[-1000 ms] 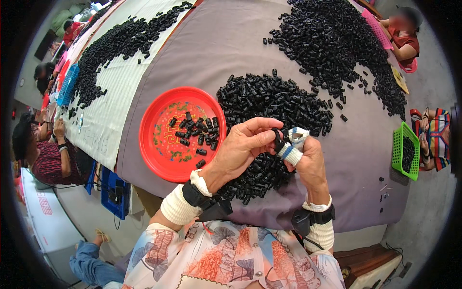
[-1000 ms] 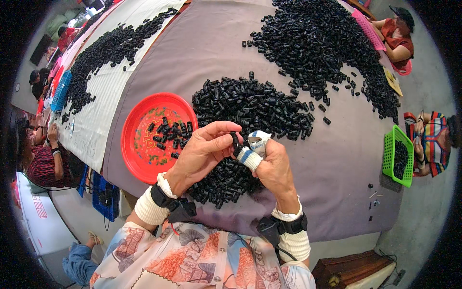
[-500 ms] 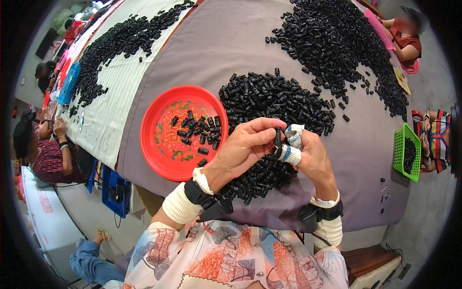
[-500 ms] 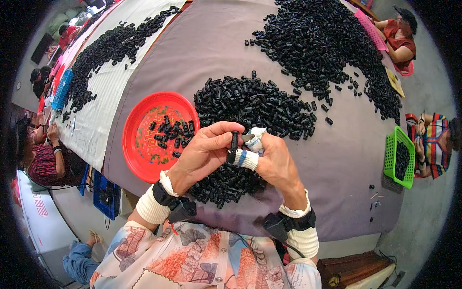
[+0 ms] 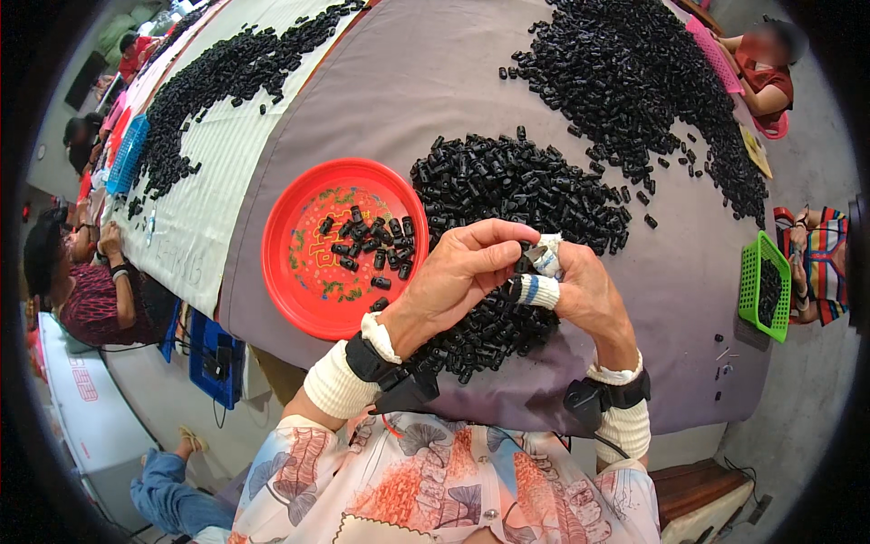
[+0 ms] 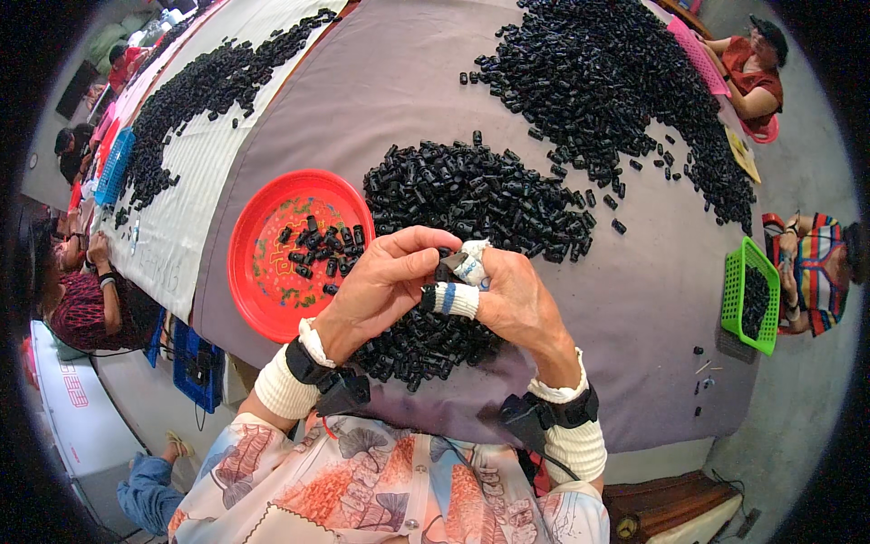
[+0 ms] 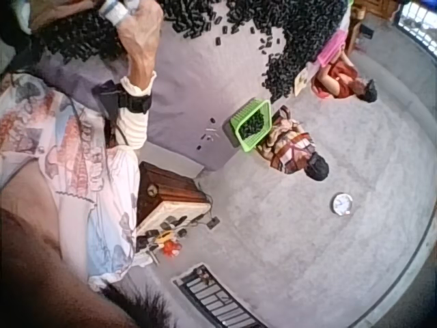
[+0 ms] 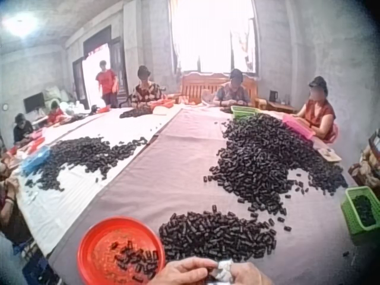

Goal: Assembling small black plastic components for shoes manually.

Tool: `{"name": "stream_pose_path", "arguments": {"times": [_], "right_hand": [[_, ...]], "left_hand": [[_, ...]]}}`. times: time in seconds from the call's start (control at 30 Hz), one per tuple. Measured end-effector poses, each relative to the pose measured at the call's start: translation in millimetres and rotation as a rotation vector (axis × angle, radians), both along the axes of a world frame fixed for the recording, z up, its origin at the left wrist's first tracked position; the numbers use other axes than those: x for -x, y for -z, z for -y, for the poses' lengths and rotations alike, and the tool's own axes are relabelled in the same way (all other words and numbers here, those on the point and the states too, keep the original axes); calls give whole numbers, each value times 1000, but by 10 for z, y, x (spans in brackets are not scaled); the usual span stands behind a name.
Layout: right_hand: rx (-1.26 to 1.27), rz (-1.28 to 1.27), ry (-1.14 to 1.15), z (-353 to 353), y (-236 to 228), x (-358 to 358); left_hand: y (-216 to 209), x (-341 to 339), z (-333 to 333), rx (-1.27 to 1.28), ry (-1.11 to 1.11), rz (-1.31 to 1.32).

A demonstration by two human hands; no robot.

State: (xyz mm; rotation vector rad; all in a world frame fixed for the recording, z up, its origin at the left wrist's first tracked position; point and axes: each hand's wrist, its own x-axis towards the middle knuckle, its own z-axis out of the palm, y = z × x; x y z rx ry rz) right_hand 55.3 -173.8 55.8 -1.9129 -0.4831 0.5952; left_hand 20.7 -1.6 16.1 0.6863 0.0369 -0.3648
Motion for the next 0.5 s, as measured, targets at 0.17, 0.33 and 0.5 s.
{"name": "stream_pose_path", "arguments": {"times": [0.17, 0.33, 0.5], "right_hand": [[12, 28, -37, -6, -4, -6], [-63, -36, 85, 3, 60, 42], [-124, -98, 179, -31, 35, 56]], "left_hand": [[-28, -8, 12, -29, -21, 0], [-31, -26, 29, 21, -32, -46], [-59, 6, 40, -23, -19, -14]]}}
